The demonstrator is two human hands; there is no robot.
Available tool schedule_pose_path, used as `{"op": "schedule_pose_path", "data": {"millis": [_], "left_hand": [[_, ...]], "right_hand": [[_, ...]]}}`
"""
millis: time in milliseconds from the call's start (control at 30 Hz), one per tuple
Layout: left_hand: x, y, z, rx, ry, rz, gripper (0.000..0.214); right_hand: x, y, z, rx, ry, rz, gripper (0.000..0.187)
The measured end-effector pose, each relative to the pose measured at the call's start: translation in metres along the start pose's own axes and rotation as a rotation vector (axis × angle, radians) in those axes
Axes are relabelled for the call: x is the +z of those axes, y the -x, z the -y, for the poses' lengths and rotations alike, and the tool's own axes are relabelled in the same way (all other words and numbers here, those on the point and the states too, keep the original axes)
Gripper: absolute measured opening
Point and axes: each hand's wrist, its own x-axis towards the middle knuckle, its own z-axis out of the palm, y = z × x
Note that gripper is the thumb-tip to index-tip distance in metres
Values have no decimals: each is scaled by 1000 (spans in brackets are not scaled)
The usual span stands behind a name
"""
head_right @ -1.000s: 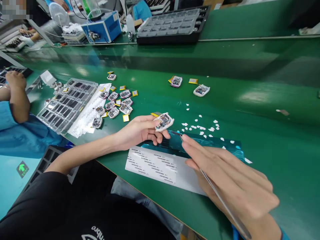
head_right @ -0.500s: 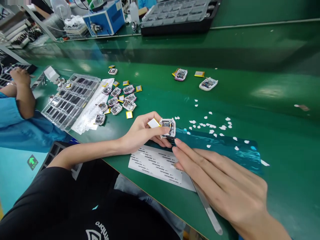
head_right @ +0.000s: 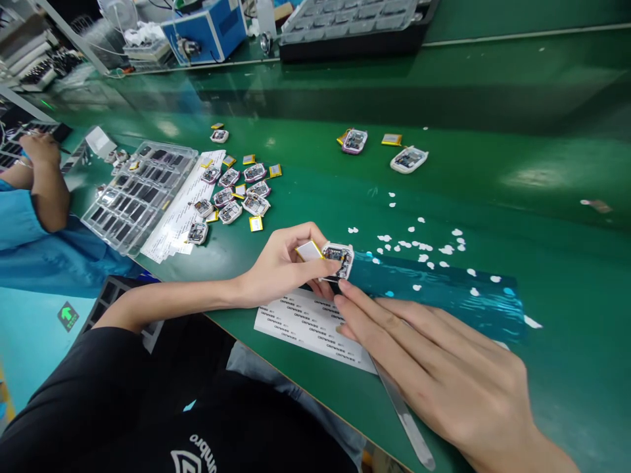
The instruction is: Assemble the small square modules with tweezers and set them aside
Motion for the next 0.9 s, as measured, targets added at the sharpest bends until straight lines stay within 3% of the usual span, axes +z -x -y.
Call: {"op": "schedule_pose_path", "data": {"millis": [367, 533, 700, 900], "left_hand": [[5, 2, 3, 46, 12, -38, 46], [6, 2, 6, 65, 30, -23, 47], [6, 4, 3, 55, 38, 35, 56], [4, 3, 3, 49, 68, 43, 55]], "right_hand": [[5, -2, 5, 27, -77, -31, 54], [0, -6, 7, 144, -74, -44, 61], [-12, -15, 10, 263, -147, 36, 63], [-8, -11, 11, 235, -123, 3, 69]]}}
